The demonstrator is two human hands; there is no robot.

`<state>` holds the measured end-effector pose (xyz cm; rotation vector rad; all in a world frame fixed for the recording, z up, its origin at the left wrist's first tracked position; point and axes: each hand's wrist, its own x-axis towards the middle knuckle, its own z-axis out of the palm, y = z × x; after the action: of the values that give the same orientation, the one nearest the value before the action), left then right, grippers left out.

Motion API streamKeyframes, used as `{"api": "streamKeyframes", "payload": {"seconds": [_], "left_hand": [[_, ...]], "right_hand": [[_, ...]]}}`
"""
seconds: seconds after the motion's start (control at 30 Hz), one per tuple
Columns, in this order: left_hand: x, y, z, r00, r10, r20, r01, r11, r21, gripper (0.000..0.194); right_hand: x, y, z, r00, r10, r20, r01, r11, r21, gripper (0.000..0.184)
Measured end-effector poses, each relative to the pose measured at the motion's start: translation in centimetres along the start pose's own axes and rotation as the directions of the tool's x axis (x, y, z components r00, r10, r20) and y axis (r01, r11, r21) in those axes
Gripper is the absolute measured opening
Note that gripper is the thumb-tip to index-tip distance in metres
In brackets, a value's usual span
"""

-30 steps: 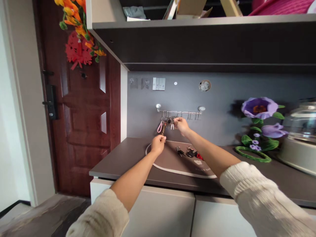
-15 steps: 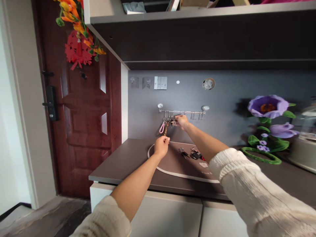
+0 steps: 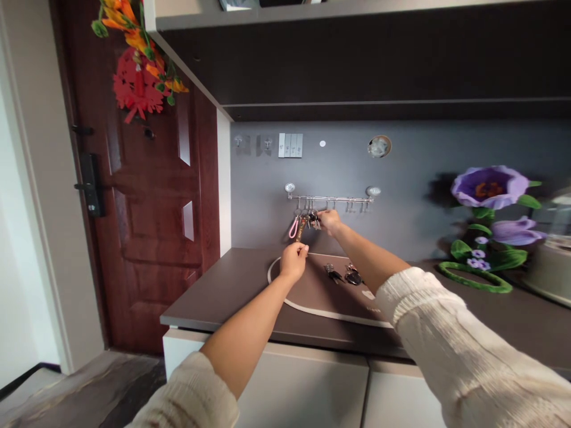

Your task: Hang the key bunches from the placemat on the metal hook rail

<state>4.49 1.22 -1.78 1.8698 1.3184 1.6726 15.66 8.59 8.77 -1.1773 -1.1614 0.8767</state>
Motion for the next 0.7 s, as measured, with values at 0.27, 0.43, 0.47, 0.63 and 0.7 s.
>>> {"api": "streamKeyframes", "payload": {"seconds": [0.27, 0.43, 0.47, 0.63, 0.7], "left_hand": [[-0.1, -0.2, 0.0, 1.0, 0.005, -0.005, -0.005, 1.0, 0.006, 0.02], [-0.2, -0.2, -0.3, 1.0, -0.001, -0.008, 0.002, 0.999, 0.033, 0.019], [-0.3, -0.2, -0.4, 1.0, -0.011, -0.011, 0.011, 1.0, 0.029, 0.018], [-0.2, 0.0, -0.3, 0.998, -0.067, -0.008, 0.067, 0.998, -0.005, 0.014], [-0.1, 0.3, -0.1, 0.997, -0.071, 0.015, 0.071, 0.997, 0.01, 0.013]], "right_hand": [[0.0, 1.6, -0.6, 1.0, -0.001, 0.002, 0.001, 1.0, -0.015, 0.017], [-1.0, 2.3, -2.1, 1.0, -0.02, 0.013, 0.021, 0.999, -0.026, 0.014], [-1.3, 2.3, -2.5, 0.999, -0.023, 0.025, 0.024, 0.999, -0.026, 0.014], [-3.7, 2.7, -4.6, 0.991, -0.076, 0.111, 0.08, 0.996, -0.033, 0.013], [-4.7, 3.1, -5.4, 0.985, -0.102, 0.141, 0.11, 0.993, -0.052, 0.012]]}}
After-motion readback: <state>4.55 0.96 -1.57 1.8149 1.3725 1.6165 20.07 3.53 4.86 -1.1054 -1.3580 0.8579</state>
